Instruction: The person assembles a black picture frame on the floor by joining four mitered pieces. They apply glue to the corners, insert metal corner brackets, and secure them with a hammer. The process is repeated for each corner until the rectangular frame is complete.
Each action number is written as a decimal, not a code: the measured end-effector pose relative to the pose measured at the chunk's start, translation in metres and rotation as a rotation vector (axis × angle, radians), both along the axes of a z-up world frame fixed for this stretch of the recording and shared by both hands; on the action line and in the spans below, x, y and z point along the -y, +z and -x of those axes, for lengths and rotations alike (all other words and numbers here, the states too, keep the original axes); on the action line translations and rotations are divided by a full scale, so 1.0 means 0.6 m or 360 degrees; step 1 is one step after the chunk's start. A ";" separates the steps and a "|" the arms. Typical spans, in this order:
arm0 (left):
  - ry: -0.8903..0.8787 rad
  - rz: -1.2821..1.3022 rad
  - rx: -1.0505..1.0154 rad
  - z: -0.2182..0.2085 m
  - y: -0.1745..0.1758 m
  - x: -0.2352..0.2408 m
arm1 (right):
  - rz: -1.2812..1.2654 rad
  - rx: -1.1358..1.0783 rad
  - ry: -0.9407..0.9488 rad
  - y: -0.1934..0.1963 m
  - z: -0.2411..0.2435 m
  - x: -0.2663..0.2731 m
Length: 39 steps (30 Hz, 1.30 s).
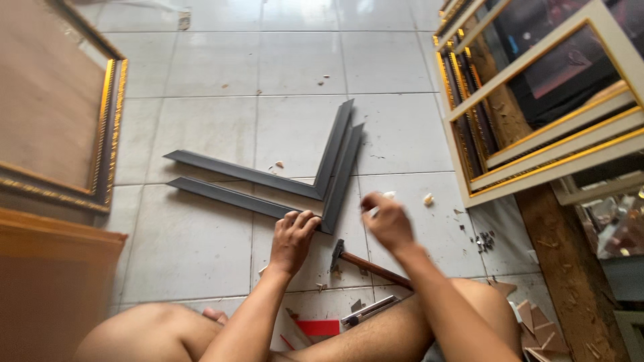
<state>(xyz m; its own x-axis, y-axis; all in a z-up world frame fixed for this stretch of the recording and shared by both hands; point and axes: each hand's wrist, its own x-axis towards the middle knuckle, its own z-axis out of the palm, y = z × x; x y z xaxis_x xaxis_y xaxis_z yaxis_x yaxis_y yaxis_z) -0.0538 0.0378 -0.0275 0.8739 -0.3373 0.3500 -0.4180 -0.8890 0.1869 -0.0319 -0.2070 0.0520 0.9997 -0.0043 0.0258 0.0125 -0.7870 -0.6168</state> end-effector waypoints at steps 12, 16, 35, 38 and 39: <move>0.0010 -0.0149 0.0096 0.038 -0.006 0.017 | 0.0668 -0.0366 -0.1029 -0.151 0.080 0.454; 0.0011 -0.0202 0.0075 0.052 -0.035 0.006 | 0.0610 -0.0592 -0.1150 -0.108 0.081 0.419; -0.0164 -0.0246 -0.0311 0.062 -0.019 0.004 | -0.0285 -0.0538 0.0236 0.048 -0.011 -0.029; -0.0165 -0.0225 -0.0252 0.062 -0.015 0.004 | -0.0505 -0.0306 0.0350 0.003 -0.047 -0.060; -0.0168 -0.0204 -0.0235 0.064 -0.014 0.003 | -0.0666 -0.0214 0.0381 -0.017 -0.056 -0.070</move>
<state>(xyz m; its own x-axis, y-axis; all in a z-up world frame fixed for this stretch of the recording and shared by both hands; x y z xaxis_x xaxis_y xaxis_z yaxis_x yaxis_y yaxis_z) -0.0921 0.0362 -0.0356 0.8699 -0.4633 0.1691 -0.4866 -0.8622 0.1410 0.0018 -0.1649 0.0421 0.9682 0.2434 -0.0581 0.0614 -0.4563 -0.8877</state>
